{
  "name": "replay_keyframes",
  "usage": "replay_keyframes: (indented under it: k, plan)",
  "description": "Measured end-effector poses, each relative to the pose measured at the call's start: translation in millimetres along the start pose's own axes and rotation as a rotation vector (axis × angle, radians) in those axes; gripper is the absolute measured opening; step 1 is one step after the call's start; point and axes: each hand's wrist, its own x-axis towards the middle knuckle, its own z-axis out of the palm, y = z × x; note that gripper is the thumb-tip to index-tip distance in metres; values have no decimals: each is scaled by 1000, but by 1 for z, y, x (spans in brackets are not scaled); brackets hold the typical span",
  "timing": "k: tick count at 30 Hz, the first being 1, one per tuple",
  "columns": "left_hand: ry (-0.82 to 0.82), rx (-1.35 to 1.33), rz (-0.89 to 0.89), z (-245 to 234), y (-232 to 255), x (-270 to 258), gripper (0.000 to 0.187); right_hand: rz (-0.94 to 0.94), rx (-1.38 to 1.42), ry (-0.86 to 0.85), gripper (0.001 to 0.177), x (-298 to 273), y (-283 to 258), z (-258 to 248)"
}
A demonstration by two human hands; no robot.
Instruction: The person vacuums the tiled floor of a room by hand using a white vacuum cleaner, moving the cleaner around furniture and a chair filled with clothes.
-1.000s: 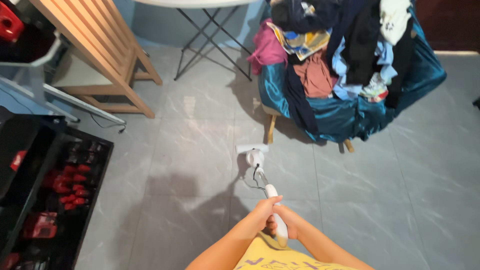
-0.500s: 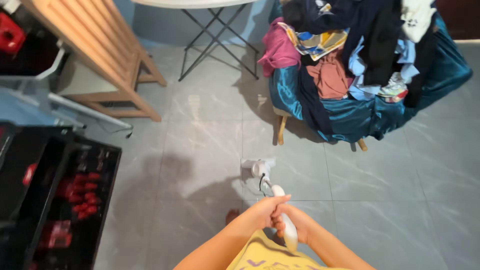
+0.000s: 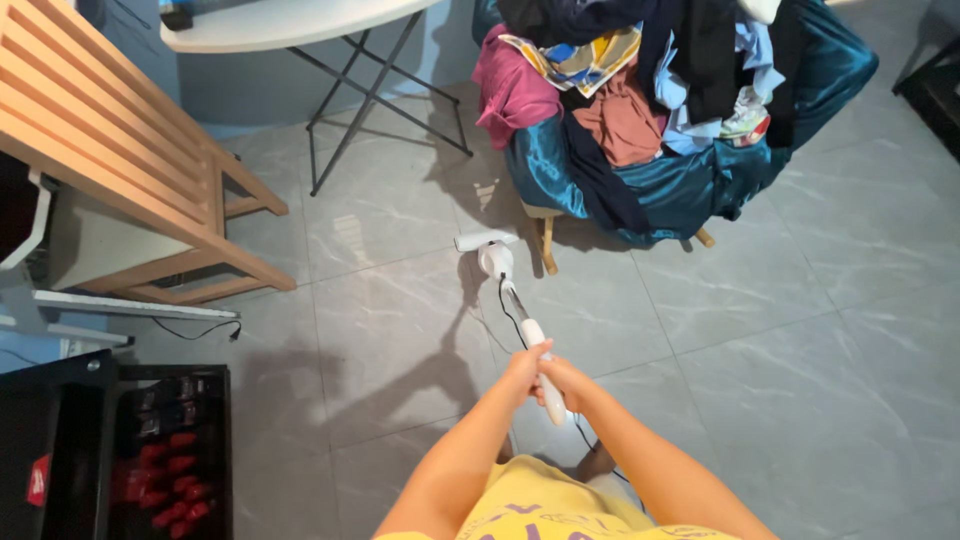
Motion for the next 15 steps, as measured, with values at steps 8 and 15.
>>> replay_keyframes:
  k: [8, 15]
  plan:
    - [-201, -178, -80, -7, 25, -113, 45, -146, -148, 328, 23, -114, -28, 91]
    - [-182, -262, -140, -27, 38, -65, 50, -325, -49, 257, 19, -56, -36, 90]
